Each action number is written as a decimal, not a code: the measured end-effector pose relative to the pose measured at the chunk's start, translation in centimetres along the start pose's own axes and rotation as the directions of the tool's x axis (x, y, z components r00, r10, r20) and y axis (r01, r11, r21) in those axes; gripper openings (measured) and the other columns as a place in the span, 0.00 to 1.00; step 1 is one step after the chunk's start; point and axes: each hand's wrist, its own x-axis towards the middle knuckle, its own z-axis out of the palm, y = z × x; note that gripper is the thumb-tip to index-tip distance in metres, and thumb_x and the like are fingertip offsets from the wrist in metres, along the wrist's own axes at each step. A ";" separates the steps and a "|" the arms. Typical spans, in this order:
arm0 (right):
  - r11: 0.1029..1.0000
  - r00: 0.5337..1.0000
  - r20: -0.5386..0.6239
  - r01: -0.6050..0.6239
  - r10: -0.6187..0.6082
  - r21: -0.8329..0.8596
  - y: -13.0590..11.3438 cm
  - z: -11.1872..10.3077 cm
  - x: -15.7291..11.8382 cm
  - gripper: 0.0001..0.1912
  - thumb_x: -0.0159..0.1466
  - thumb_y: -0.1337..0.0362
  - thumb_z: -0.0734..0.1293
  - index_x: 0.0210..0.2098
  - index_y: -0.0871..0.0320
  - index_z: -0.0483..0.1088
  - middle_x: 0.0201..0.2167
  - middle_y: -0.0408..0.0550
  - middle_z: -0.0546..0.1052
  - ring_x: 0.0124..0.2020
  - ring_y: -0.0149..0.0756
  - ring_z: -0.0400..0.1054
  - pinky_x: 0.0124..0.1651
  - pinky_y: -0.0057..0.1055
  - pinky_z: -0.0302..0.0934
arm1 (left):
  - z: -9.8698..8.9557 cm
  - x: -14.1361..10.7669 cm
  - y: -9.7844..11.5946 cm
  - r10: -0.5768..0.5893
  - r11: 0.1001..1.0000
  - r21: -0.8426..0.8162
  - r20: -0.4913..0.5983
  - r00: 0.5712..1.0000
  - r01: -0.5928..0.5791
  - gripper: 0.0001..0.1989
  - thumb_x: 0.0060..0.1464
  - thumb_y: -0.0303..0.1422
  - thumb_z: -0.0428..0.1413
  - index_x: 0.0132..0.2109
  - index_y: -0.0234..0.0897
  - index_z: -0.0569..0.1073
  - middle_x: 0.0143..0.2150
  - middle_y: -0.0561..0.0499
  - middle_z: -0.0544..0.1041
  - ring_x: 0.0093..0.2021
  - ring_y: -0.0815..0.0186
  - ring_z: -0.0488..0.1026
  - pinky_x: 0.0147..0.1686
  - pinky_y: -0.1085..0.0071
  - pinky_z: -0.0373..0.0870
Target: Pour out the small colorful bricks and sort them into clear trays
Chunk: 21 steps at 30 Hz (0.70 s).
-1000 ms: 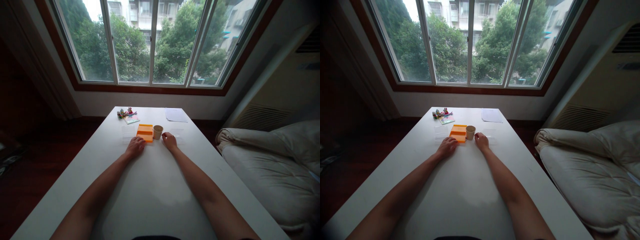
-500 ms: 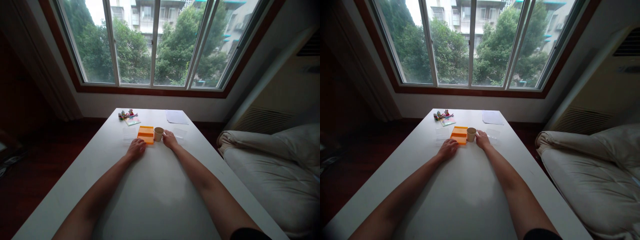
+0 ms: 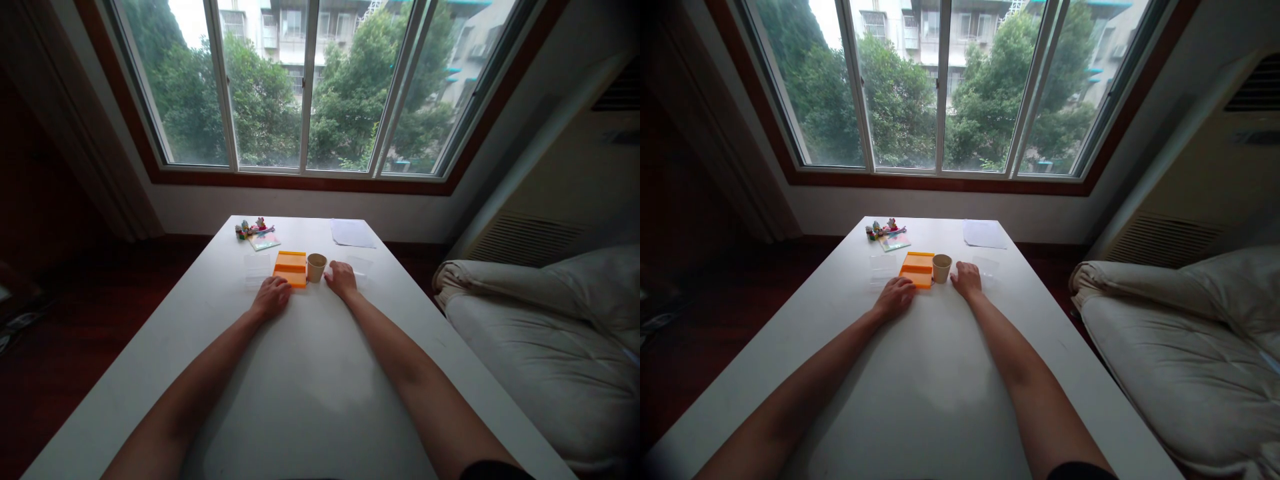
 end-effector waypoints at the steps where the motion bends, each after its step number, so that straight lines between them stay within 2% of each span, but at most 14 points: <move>1: 1.000 1.000 -0.001 -0.020 0.020 0.001 0.0 -0.1 0.0 0.13 0.65 0.59 0.65 0.47 0.58 0.69 0.43 0.56 0.76 0.48 0.47 0.65 0.57 0.40 0.52 | 0.0 0.0 0.0 0.000 1.000 0.000 0.001 1.000 0.000 0.14 0.57 0.30 0.55 0.49 0.43 0.78 0.52 0.45 0.75 0.57 0.54 0.68 0.61 0.52 0.64; 7: 0.988 0.981 -0.119 -0.151 0.152 0.018 0.1 -1.3 -0.8 0.14 0.64 0.59 0.63 0.46 0.59 0.68 0.41 0.56 0.74 0.48 0.49 0.63 0.58 0.42 0.50 | 0.3 0.1 -0.4 -0.007 1.000 -0.001 -0.013 1.000 0.007 0.14 0.58 0.30 0.55 0.50 0.42 0.78 0.54 0.45 0.75 0.58 0.54 0.67 0.62 0.51 0.63; 12: 0.955 0.922 -0.282 -0.210 0.264 0.208 0.8 -3.5 -1.7 0.18 0.65 0.60 0.59 0.52 0.60 0.65 0.47 0.58 0.73 0.50 0.50 0.64 0.55 0.44 0.54 | -0.1 0.4 0.0 -0.002 0.999 -0.040 -0.048 0.999 0.001 0.14 0.58 0.29 0.55 0.50 0.42 0.77 0.55 0.45 0.75 0.58 0.54 0.67 0.62 0.52 0.63; 14: 0.941 0.902 -0.343 -0.158 0.260 0.299 0.5 -4.3 -1.9 0.19 0.66 0.61 0.58 0.54 0.59 0.63 0.49 0.58 0.72 0.51 0.50 0.64 0.55 0.44 0.57 | -0.4 0.5 0.5 -0.003 0.997 -0.080 -0.079 0.997 -0.003 0.14 0.60 0.30 0.54 0.52 0.42 0.77 0.55 0.46 0.75 0.58 0.55 0.67 0.62 0.52 0.64; 16: 0.930 0.891 -0.407 -0.046 0.204 0.365 -0.6 -4.8 -2.2 0.19 0.66 0.61 0.58 0.55 0.58 0.62 0.50 0.58 0.72 0.53 0.49 0.65 0.56 0.45 0.58 | -0.8 0.6 1.2 -0.018 0.990 -0.143 -0.117 0.993 0.001 0.14 0.62 0.31 0.52 0.53 0.43 0.76 0.55 0.46 0.75 0.58 0.55 0.68 0.61 0.53 0.65; 19: 0.895 0.883 -0.470 0.192 0.022 0.404 -3.4 -4.9 -2.9 0.18 0.65 0.61 0.61 0.54 0.56 0.63 0.54 0.57 0.71 0.57 0.49 0.64 0.59 0.47 0.60 | -1.0 0.8 1.9 -0.077 0.951 -0.309 -0.172 0.982 0.020 0.15 0.63 0.35 0.52 0.56 0.42 0.73 0.55 0.46 0.75 0.55 0.57 0.71 0.58 0.55 0.68; 21: 0.845 0.882 -0.462 0.317 -0.095 0.431 -5.4 -4.8 -3.4 0.18 0.65 0.62 0.62 0.55 0.54 0.63 0.55 0.56 0.70 0.58 0.48 0.65 0.58 0.47 0.63 | -0.8 1.0 2.1 -0.132 0.883 -0.468 -0.180 0.975 0.033 0.18 0.64 0.38 0.53 0.59 0.42 0.70 0.54 0.45 0.76 0.51 0.59 0.74 0.54 0.57 0.71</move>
